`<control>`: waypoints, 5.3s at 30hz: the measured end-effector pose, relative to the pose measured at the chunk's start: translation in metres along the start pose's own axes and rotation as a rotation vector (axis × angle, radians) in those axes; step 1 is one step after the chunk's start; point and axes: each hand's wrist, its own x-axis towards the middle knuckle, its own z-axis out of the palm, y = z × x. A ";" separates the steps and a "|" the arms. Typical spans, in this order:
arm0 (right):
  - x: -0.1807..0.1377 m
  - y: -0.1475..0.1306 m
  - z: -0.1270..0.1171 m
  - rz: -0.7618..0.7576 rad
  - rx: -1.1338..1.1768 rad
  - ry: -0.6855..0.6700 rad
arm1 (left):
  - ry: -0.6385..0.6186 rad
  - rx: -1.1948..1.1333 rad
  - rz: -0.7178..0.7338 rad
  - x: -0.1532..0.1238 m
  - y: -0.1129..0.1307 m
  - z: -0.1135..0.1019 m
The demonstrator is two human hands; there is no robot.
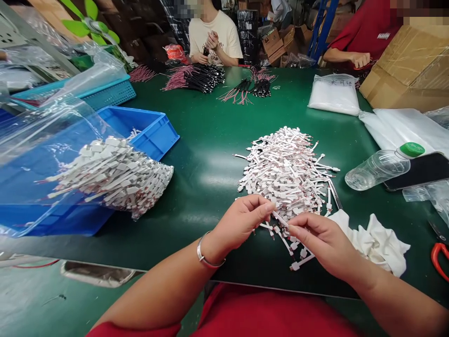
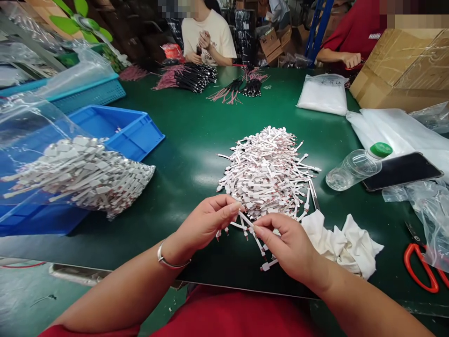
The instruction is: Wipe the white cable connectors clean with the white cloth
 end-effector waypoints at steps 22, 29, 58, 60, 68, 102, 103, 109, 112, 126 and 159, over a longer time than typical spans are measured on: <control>0.013 0.024 0.044 -0.325 -0.864 0.056 | 0.145 -0.601 -0.090 0.012 0.014 -0.019; 0.001 0.011 0.015 -0.413 -0.783 0.170 | 0.138 -0.331 -0.012 0.007 0.018 -0.022; 0.003 0.008 0.012 -0.298 -0.465 0.062 | 0.088 -0.134 0.002 0.006 -0.004 -0.001; 0.003 0.012 0.021 -0.314 -0.618 0.050 | 0.118 -0.274 -0.009 0.009 -0.001 -0.004; 0.013 0.021 0.046 -0.352 -0.947 0.022 | 0.080 -0.579 -0.093 0.012 0.008 -0.013; -0.001 0.011 -0.003 -0.634 -0.755 0.264 | -0.123 0.448 0.125 -0.001 0.004 -0.021; -0.002 0.011 -0.003 -0.651 -0.747 0.269 | -0.116 0.475 0.146 -0.001 0.004 -0.021; -0.004 0.007 -0.008 -0.705 -0.661 0.310 | -0.105 0.501 0.215 -0.003 0.010 -0.016; -0.002 0.007 -0.009 -0.694 -0.574 0.323 | -0.039 0.466 0.231 -0.004 0.014 -0.013; 0.004 0.007 -0.012 -0.472 -0.414 0.234 | -0.120 0.268 0.087 -0.004 0.012 -0.011; 0.003 0.006 -0.012 -0.555 -0.375 0.286 | -0.079 0.281 0.168 -0.007 0.009 -0.004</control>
